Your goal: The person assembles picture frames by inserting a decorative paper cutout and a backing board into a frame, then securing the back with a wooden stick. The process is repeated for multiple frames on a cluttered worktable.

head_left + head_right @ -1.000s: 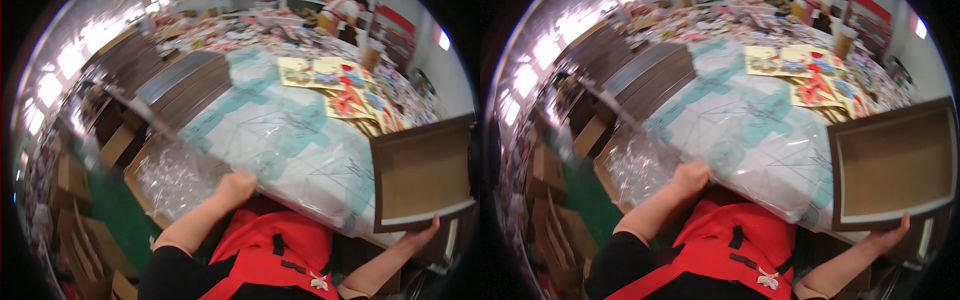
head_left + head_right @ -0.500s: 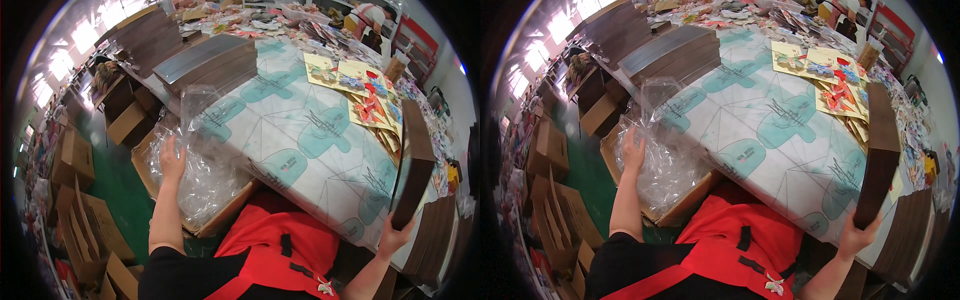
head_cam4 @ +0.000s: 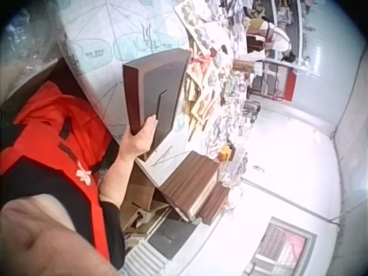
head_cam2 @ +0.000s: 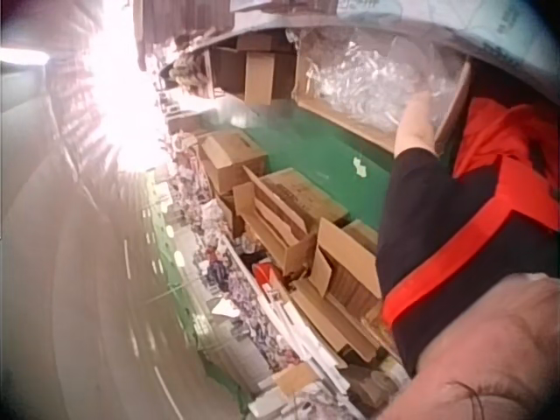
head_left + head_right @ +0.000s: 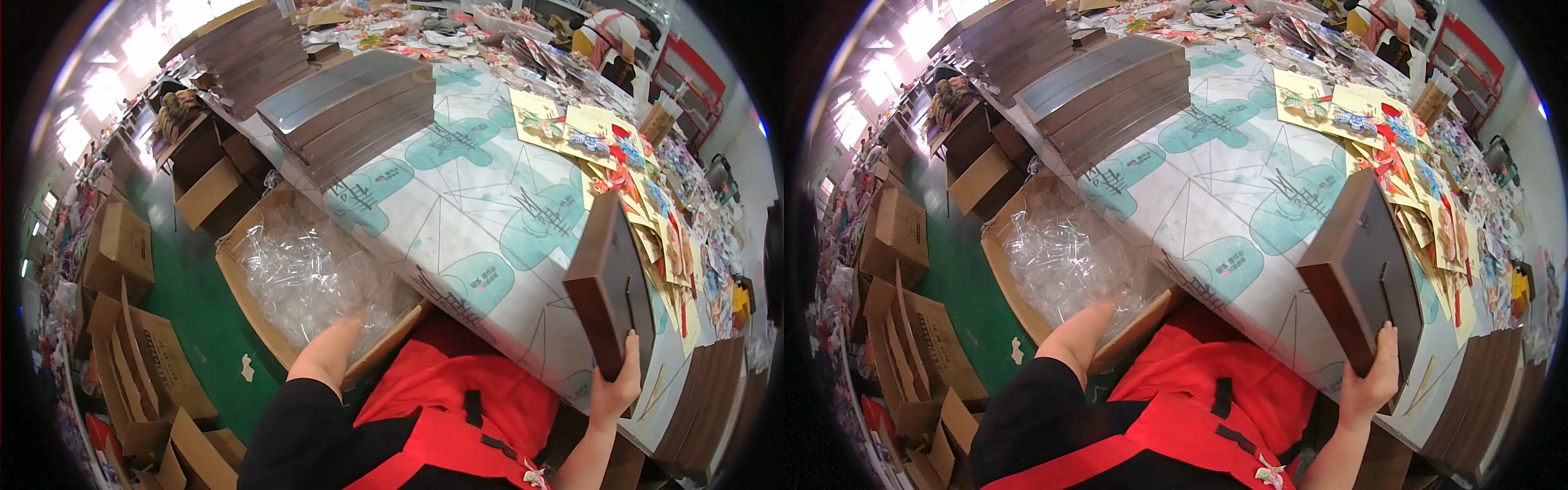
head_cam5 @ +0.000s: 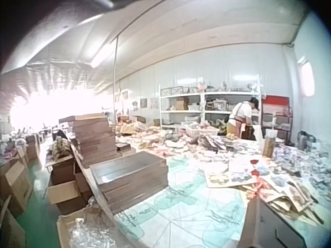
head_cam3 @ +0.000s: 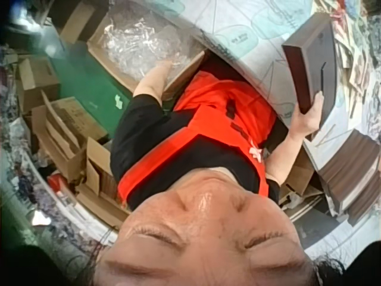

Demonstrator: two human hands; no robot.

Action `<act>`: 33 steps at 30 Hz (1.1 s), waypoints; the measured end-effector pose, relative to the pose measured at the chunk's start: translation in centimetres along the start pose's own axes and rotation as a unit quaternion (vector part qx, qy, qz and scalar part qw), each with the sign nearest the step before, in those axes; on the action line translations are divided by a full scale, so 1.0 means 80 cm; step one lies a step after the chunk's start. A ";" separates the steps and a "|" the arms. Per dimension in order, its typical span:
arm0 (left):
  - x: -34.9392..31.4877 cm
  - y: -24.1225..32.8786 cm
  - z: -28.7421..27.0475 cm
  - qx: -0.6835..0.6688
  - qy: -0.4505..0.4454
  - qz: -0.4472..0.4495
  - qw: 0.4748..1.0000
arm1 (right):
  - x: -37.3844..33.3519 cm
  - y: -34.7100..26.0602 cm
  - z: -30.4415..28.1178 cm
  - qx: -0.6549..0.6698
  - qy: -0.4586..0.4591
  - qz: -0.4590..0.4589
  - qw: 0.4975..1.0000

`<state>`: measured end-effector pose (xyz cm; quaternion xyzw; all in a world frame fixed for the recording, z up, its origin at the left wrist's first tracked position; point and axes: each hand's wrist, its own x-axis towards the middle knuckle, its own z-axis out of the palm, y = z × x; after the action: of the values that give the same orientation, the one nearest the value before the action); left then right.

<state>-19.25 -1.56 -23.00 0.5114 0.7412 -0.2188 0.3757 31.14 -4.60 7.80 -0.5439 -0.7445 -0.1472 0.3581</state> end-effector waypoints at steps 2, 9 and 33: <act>0.015 -0.005 0.013 -0.042 0.051 -0.005 0.998 | 0.000 -0.009 0.009 -0.013 -0.023 -0.029 0.999; -0.069 -0.035 -0.046 0.020 0.163 0.180 0.970 | -0.015 -0.022 0.033 -0.062 -0.113 -0.057 0.990; 0.057 -0.095 0.001 0.270 0.015 0.162 0.949 | -0.021 -0.009 0.034 -0.029 -0.170 -0.081 0.982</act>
<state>-27.12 -1.79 -27.06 0.7104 0.5667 -0.3393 0.2431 29.75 -4.41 4.83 -0.5091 -0.8315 -0.1022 0.1973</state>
